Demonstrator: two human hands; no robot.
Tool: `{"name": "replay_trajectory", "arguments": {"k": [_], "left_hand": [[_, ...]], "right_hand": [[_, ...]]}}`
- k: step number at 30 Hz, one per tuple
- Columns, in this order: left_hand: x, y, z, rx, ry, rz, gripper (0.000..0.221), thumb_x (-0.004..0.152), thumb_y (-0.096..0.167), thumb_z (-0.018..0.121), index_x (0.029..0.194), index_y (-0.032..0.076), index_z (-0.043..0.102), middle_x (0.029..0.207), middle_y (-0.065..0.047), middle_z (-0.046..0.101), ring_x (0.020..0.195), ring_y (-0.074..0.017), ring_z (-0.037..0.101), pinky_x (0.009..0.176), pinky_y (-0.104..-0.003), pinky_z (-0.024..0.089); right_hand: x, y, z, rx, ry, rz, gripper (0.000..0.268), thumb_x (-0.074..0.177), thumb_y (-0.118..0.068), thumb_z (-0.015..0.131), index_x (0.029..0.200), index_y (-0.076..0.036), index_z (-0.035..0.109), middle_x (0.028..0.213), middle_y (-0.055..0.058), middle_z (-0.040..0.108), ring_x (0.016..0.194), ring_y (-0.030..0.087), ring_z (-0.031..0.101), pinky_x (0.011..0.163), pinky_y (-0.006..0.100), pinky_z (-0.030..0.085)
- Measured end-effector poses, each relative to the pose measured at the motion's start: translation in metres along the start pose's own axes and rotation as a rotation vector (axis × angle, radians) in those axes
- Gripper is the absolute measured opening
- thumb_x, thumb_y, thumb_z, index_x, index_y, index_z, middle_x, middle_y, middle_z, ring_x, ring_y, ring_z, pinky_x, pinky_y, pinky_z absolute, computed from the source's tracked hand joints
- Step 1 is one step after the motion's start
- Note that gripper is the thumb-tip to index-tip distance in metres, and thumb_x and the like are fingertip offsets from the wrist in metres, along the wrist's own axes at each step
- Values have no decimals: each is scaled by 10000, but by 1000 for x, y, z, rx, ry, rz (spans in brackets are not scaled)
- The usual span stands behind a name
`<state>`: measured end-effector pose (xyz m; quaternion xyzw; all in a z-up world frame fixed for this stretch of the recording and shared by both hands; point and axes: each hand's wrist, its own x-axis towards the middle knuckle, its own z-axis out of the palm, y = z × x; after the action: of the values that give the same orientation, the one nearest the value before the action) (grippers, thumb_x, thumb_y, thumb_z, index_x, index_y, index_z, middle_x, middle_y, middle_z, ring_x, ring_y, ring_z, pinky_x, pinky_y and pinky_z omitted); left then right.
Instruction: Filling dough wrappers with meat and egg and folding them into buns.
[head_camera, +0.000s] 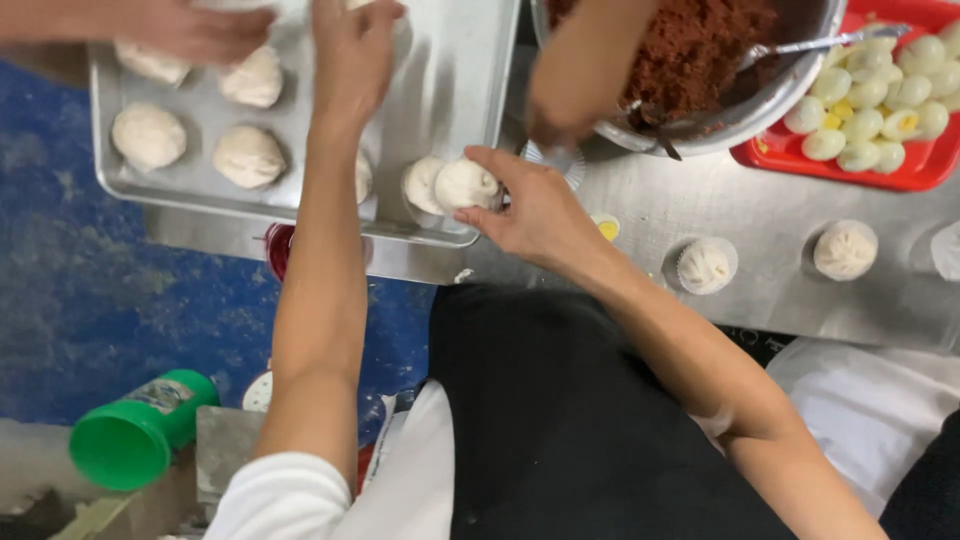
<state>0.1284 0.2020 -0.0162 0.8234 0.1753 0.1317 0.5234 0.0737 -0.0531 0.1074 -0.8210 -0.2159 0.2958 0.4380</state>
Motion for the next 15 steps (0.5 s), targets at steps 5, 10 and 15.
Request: {"name": "replay_trajectory", "arguments": {"k": [5,10,15], "left_hand": [[-4,30,-7,379,-157,-99,581,1056,540,475,1006,41,768,1380,-254,570,1259,-427,537,1137,-476,417],[-42,10,-20,317,-58,-165,608,1073,523,380,1065,101,817,1515,-314,386,1370,-509,361,1165,-513,280],[-58,18,-38,213,-60,-152,597,1098,501,324,1301,142,756,1595,-335,230,1480,-484,215,1205,-494,178]], "right_hand": [[29,-7,5,-21,132,-22,780,873,-242,816,1510,-58,407,1322,189,632,1026,291,711,858,394,583],[88,36,39,-251,300,-332,711,957,-242,842,1517,-156,413,1512,133,551,1386,342,568,1140,430,506],[80,42,40,-594,342,-313,879,740,-265,861,1492,-123,427,1482,252,459,1328,512,437,981,561,434]]}}
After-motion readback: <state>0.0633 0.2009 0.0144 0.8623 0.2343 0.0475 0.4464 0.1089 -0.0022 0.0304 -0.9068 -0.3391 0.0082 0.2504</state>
